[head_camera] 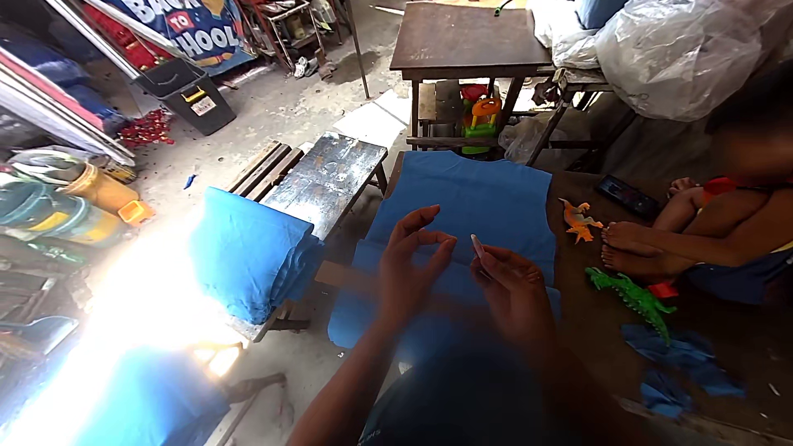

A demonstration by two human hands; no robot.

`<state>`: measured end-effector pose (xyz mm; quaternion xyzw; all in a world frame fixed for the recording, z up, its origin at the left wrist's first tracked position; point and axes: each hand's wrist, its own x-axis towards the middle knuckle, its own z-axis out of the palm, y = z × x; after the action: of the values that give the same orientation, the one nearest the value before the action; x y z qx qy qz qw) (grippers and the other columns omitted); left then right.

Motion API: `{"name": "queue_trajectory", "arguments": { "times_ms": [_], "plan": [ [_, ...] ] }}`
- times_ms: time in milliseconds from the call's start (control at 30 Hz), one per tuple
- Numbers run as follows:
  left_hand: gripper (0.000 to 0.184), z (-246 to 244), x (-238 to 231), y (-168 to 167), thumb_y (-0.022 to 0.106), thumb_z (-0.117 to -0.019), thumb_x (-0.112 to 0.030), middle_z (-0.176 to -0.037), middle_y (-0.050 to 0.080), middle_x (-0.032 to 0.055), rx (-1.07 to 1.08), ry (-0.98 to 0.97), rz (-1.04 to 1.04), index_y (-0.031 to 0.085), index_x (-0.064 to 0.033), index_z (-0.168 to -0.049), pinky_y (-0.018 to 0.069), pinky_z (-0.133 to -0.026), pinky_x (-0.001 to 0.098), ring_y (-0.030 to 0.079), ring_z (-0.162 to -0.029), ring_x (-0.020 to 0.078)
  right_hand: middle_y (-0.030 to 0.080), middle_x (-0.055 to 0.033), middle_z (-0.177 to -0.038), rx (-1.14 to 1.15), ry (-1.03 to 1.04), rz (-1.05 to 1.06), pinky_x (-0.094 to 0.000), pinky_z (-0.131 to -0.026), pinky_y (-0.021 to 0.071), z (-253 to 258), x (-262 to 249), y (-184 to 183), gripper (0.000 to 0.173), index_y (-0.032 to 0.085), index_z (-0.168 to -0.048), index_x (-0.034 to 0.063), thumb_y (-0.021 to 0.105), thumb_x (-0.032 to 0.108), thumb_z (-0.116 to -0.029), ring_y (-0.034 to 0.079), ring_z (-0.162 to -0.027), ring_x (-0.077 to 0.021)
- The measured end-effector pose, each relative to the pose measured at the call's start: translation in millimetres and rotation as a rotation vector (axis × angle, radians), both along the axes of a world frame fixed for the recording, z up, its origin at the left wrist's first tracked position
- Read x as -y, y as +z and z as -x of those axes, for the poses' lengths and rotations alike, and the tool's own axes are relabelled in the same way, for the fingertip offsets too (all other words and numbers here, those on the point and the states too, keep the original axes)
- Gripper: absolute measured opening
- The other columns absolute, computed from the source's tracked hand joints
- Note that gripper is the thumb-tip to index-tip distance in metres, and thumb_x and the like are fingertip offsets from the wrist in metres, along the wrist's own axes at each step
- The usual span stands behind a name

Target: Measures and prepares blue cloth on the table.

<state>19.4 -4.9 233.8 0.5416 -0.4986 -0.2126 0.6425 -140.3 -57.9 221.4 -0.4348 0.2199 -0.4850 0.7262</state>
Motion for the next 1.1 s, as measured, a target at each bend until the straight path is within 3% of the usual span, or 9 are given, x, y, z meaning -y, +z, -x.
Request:
{"name": "queue_trajectory", "arguments": {
  "times_ms": [133,233,300,367,567,667,833,967,1100],
  "plan": [
    [0.019,-19.6,2.3,-35.0,0.061,-0.1018,-0.022,-0.136,0.062,0.0040,0.047,0.063,-0.203,0.073,-0.0072,-0.097,0.0510,-0.103,0.0319,0.059,-0.124,0.0118,0.076,-0.0033,-0.098,-0.008,-0.018,-0.058,-0.0244,-0.084,0.0599,4.4,2.8,-8.4,0.025,0.077,-0.103,0.0070,0.052,0.004,-0.1023,0.072,-0.088,-0.0085],
    [0.056,-32.5,-1.0,-98.1,0.048,-0.1058,-0.049,-0.151,0.051,0.0200,0.468,0.136,-0.730,0.072,0.0002,-0.118,0.0334,-0.115,0.0602,0.044,-0.141,0.0390,0.076,-0.0001,-0.103,-0.076,-0.062,-0.038,-0.0247,-0.088,0.0580,8.0,16.6,-31.7,0.027,0.076,-0.097,0.0119,0.049,0.008,-0.1035,0.070,-0.098,-0.0078],
    [0.088,-26.3,-10.5,-138.7,0.052,-0.0986,-0.063,-0.162,0.023,0.0359,0.584,0.096,-1.106,0.041,0.0083,-0.150,0.0146,-0.119,0.0709,0.018,-0.151,0.0536,0.076,-0.0018,-0.106,-0.133,-0.070,-0.115,-0.0245,-0.085,0.0586,8.2,29.3,-51.8,0.031,0.071,-0.091,0.0107,0.042,0.006,-0.1025,0.071,-0.099,-0.0090],
    [0.109,-14.5,-20.7,-175.2,0.052,-0.0935,-0.071,-0.163,0.010,0.0394,0.635,0.132,-1.255,0.021,0.0129,-0.156,0.0039,-0.118,0.0743,0.005,-0.153,0.0559,0.076,-0.0055,-0.107,-0.190,-0.023,-0.259,-0.0212,-0.078,0.0593,6.3,42.1,-69.4,0.029,0.058,-0.093,0.0082,0.033,0.006,-0.1065,0.073,-0.095,-0.0095],
    [0.114,-10.9,-27.4,-216.5,0.048,-0.0915,-0.076,-0.164,0.010,0.0373,0.652,0.248,-1.153,0.021,0.0134,-0.156,0.0008,-0.118,0.0739,0.004,-0.154,0.0538,0.073,-0.0038,-0.085,-0.434,0.126,-0.291,-0.0168,-0.056,0.0510,-16.6,60.7,-122.4,0.019,0.052,-0.095,0.0070,0.037,0.003,-0.1057,0.065,-0.064,-0.0051],
    [0.120,-14.6,-23.5,-224.5,0.051,-0.0871,-0.080,-0.164,0.010,0.0366,0.641,0.238,-1.163,0.021,0.0138,-0.156,0.0005,-0.119,0.0724,0.003,-0.154,0.0525,0.067,-0.0035,-0.077,-0.554,0.199,-0.220,-0.0191,-0.056,0.0506,-41.7,64.5,-142.2,0.007,0.052,-0.103,0.0024,0.045,0.002,-0.1056,0.060,-0.058,-0.0057],
    [0.123,-18.9,-19.2,-228.1,0.053,-0.0850,-0.081,-0.164,0.011,0.0364,0.600,0.206,-1.219,0.020,0.0134,-0.156,0.0008,-0.121,0.0691,0.005,-0.155,0.0510,0.067,-0.0097,-0.088,-0.827,0.355,0.154,-0.0273,-0.065,0.0562,-103.5,69.0,-179.2,0.018,0.062,-0.113,-0.0052,0.062,0.007,-0.1011,0.064,-0.069,-0.0115],
    [0.122,-20.2,-19.3,-232.4,0.051,-0.0854,-0.081,-0.163,0.015,0.0383,0.628,0.208,-1.190,0.022,0.0146,-0.155,0.0036,-0.121,0.0689,0.010,-0.154,0.0522,0.071,-0.0167,-0.091,-0.956,0.382,0.625,-0.0410,-0.072,0.0584,-165.0,61.8,-198.9,0.019,0.068,-0.110,-0.0043,0.062,0.011,-0.1000,0.069,-0.075,-0.0235],
    [0.119,-17.8,-20.5,-240.2,0.049,-0.0861,-0.081,-0.160,0.022,0.0389,0.671,0.248,-1.119,0.029,0.0164,-0.152,0.0070,-0.120,0.0698,0.014,-0.152,0.0544,0.072,-0.0188,-0.093,-0.932,0.407,0.842,-0.0439,-0.079,0.0581,-208.7,53.9,-214.7,0.020,0.071,-0.110,-0.0041,0.059,0.009,-0.0999,0.071,-0.083,-0.0286]
  ]
}}
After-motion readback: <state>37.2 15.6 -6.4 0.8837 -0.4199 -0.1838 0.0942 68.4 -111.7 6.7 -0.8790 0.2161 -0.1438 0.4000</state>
